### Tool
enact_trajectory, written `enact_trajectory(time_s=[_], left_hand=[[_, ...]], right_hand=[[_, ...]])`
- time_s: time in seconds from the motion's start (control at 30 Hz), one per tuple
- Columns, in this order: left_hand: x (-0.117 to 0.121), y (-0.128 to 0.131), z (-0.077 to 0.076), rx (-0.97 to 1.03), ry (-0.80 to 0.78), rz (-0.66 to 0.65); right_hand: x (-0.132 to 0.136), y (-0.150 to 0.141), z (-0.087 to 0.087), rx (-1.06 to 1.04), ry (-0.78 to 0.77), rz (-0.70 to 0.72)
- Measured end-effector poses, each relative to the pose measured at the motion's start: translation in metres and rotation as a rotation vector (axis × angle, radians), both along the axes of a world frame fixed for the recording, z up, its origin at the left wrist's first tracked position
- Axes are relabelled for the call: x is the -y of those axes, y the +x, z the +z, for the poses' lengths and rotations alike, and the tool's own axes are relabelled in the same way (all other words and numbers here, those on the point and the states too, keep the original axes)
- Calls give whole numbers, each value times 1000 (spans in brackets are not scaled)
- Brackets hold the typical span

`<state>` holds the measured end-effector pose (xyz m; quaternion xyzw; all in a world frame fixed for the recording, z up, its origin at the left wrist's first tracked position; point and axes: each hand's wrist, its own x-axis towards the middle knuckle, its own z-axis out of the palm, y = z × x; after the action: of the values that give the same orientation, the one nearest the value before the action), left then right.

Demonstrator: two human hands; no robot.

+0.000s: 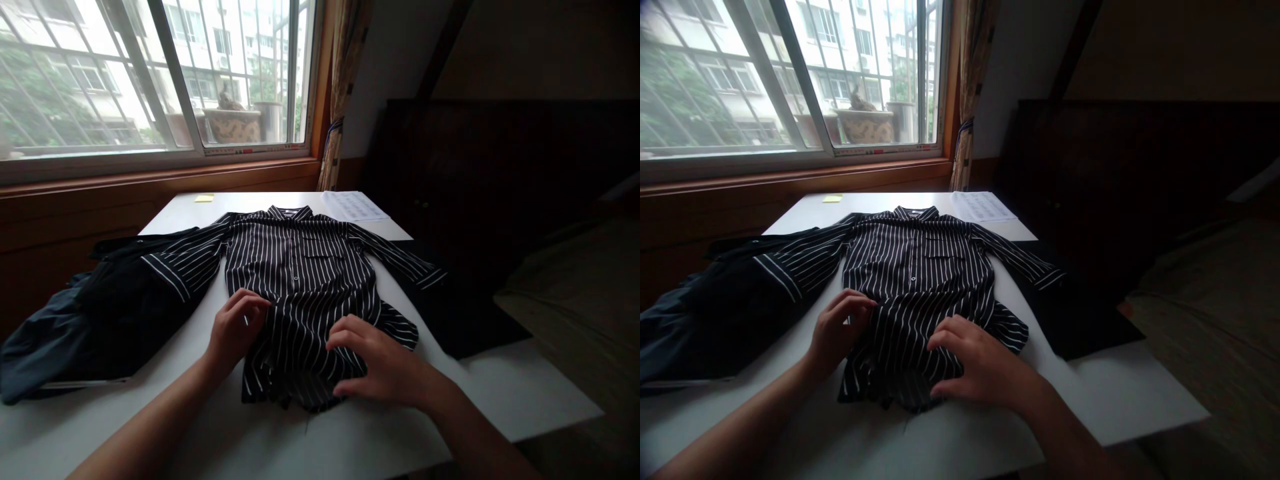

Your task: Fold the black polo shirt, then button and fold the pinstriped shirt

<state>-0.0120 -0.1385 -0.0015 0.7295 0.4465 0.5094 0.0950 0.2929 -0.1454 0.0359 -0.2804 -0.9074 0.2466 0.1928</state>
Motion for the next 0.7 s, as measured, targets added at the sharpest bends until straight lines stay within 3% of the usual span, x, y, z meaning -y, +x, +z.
enact_trajectory(time_s=[0.2,0.4,0.57,0.7], left_hand=[[-3,-6,2,280,-296,87],[-8,-9,0,469,-489,58],[1,1,4,470,-532,-173],[15,11,9,422,-571,-506]], right_hand=[[1,35,-18,161,142,-135],[-9,50,-36,87,255,-184],[-8,56,-30,-73,230,-321],[-1,73,-7,-257,237,-634]])
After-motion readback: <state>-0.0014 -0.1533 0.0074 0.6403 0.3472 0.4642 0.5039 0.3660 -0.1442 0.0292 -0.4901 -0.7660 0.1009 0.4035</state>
